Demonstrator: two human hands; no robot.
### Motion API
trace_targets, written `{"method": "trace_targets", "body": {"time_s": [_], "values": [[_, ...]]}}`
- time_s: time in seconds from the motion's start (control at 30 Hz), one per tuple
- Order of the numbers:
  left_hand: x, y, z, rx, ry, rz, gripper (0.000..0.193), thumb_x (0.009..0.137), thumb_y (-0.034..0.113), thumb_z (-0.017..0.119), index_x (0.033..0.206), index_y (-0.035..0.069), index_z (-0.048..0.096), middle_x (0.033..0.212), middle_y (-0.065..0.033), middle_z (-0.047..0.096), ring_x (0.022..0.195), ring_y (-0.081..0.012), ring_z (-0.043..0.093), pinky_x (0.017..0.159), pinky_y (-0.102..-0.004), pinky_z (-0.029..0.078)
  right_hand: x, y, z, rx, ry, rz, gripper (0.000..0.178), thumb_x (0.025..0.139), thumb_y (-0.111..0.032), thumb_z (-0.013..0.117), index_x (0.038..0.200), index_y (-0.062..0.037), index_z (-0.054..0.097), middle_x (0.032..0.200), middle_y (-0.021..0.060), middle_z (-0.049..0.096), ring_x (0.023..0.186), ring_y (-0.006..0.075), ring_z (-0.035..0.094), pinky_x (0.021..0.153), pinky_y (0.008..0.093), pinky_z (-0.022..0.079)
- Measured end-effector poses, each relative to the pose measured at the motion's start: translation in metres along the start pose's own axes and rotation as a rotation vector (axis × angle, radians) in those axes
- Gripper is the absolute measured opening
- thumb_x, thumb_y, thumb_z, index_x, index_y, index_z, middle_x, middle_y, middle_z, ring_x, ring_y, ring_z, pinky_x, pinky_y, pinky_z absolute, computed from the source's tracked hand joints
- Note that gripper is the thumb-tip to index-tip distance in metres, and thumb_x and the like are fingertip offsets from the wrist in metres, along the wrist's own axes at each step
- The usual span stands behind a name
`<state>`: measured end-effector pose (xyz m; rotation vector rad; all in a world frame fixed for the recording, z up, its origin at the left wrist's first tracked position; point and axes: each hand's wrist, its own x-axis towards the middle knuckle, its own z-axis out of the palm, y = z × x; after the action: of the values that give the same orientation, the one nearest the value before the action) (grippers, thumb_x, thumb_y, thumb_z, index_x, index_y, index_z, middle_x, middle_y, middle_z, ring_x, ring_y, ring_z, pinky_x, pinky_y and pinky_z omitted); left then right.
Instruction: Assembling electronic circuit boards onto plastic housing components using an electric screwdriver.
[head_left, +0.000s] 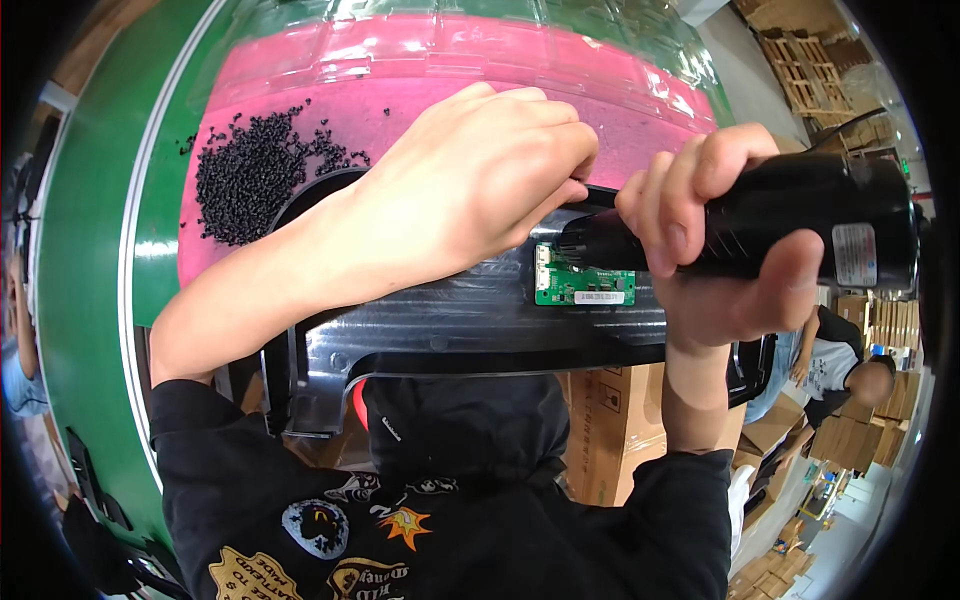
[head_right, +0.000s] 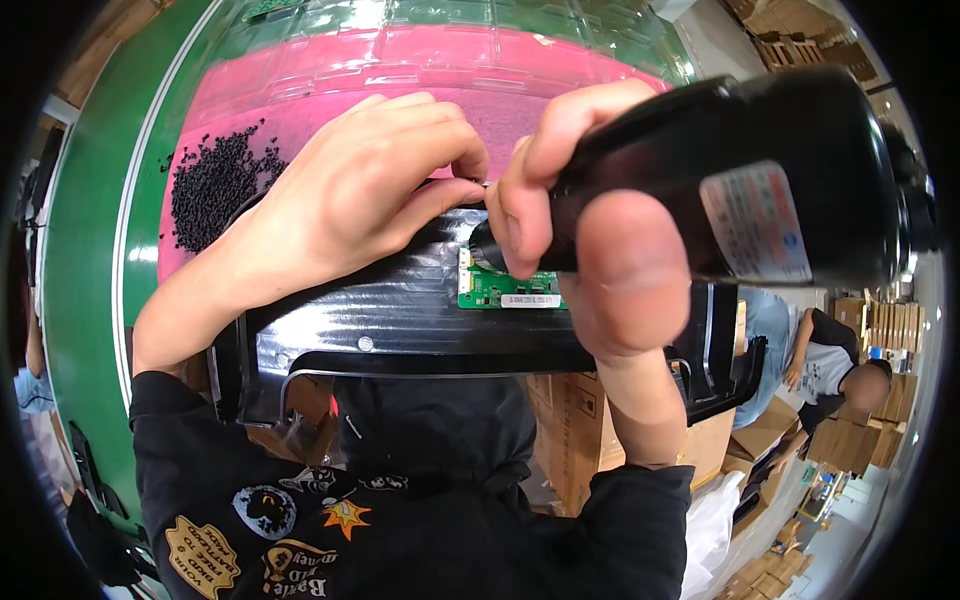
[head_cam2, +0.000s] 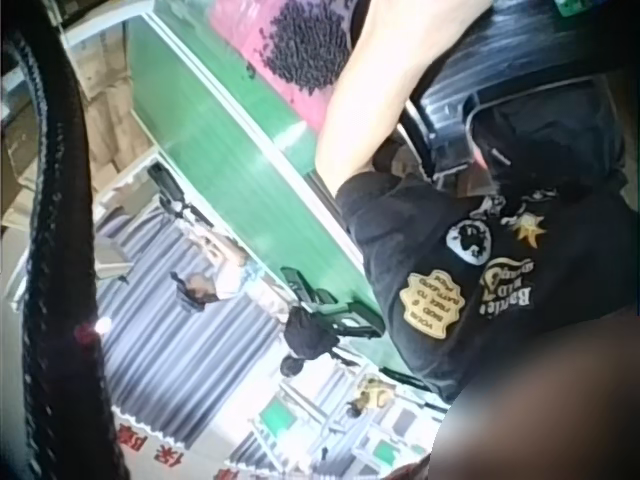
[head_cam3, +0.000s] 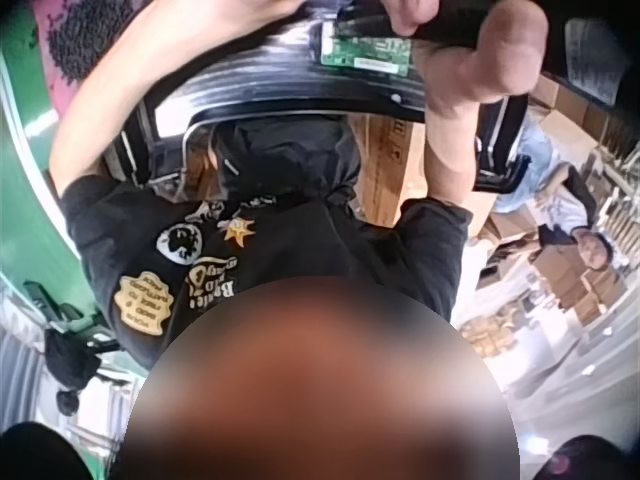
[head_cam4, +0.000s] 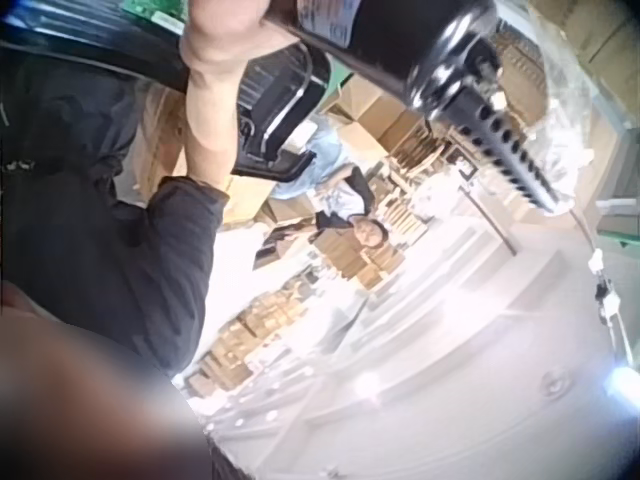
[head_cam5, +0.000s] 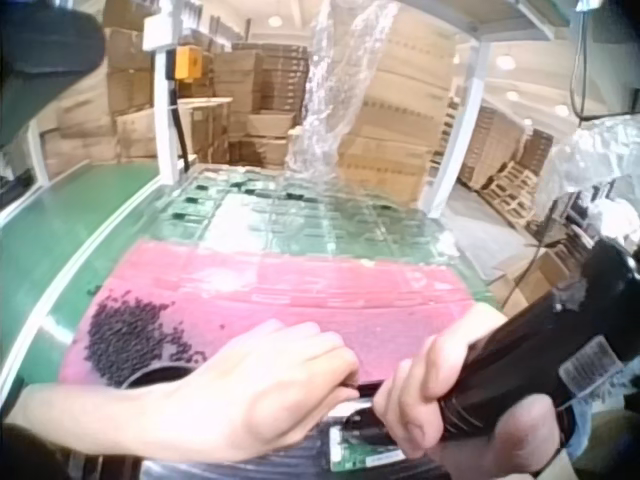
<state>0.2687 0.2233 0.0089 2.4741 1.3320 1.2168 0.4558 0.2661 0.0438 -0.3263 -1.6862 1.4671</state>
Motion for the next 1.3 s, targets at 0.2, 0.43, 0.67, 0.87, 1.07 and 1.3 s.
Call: {"method": "trace_targets", "body": {"time_s": [0.2,0.43,0.67,0.87,1.07,1.3], "values": [[-0.002,-0.002,0.001,0.029,-0.103,-0.037,0.015,0.084,0.011,0.068,0.093,0.002,0.059,0.086,-0.0130,0.061,0.087,-0.0350,0.060,0.076,-0.0429,0.047,0.000,-0.005,0.013,-0.184,0.030,-0.004,0.069,0.084,-0.072,0.059,0.096,-0.0050,0.049,0.061,-0.0024,0.046,0.047,0.0078,0.040,0.051,0.0244,0.034],[-0.004,-0.001,-0.002,0.038,-0.205,-0.053,0.015,0.081,0.011,0.072,0.089,0.002,0.062,0.087,-0.0103,0.061,0.088,-0.0313,0.059,0.078,-0.0427,0.046,-0.008,-0.001,-0.001,0.282,0.090,-0.081,0.065,0.088,-0.067,0.058,0.103,-0.0047,0.055,0.068,-0.0016,0.052,0.052,0.0094,0.045,0.055,0.0255,0.036],[0.002,0.000,0.006,-0.281,-0.182,0.074,0.019,0.080,0.012,0.076,0.090,0.000,0.065,0.087,-0.0091,0.065,0.086,-0.0293,0.060,0.076,-0.0406,0.047,-0.014,-0.040,-0.018,0.487,0.095,-0.223,0.052,0.083,-0.055,0.068,0.099,-0.0085,0.050,0.069,-0.0050,0.049,0.055,0.0048,0.044,0.063,0.0226,0.035],[0.005,0.004,0.004,-0.374,-0.158,0.032,0.020,0.077,0.008,0.077,0.091,-0.001,0.066,0.085,-0.0112,0.067,0.083,-0.0304,0.062,0.074,-0.0393,0.049,-0.019,-0.046,-0.020,0.477,0.057,-0.242,0.053,0.079,-0.053,0.071,0.099,-0.0091,0.050,0.069,-0.0043,0.050,0.055,0.0055,0.046,0.065,0.0237,0.037],[0.003,0.008,0.000,-0.270,-0.131,0.088,0.020,0.073,0.001,0.075,0.091,0.000,0.067,0.082,-0.0093,0.067,0.081,-0.0291,0.063,0.073,-0.0400,0.048,-0.021,-0.039,-0.012,0.453,0.024,-0.164,0.057,0.077,-0.058,0.072,0.099,-0.0103,0.048,0.070,-0.0034,0.051,0.055,0.0072,0.047,0.065,0.0259,0.038],[0.001,-0.001,-0.002,-0.035,-0.082,0.064,0.008,0.081,0.004,0.069,0.088,0.001,0.066,0.076,-0.0102,0.063,0.079,-0.0307,0.062,0.071,-0.0392,0.046,-0.024,-0.022,-0.015,0.248,-0.115,-0.096,0.063,0.083,-0.066,0.065,0.104,-0.0079,0.049,0.070,-0.0011,0.054,0.051,0.0080,0.045,0.053,0.0243,0.035]]}}
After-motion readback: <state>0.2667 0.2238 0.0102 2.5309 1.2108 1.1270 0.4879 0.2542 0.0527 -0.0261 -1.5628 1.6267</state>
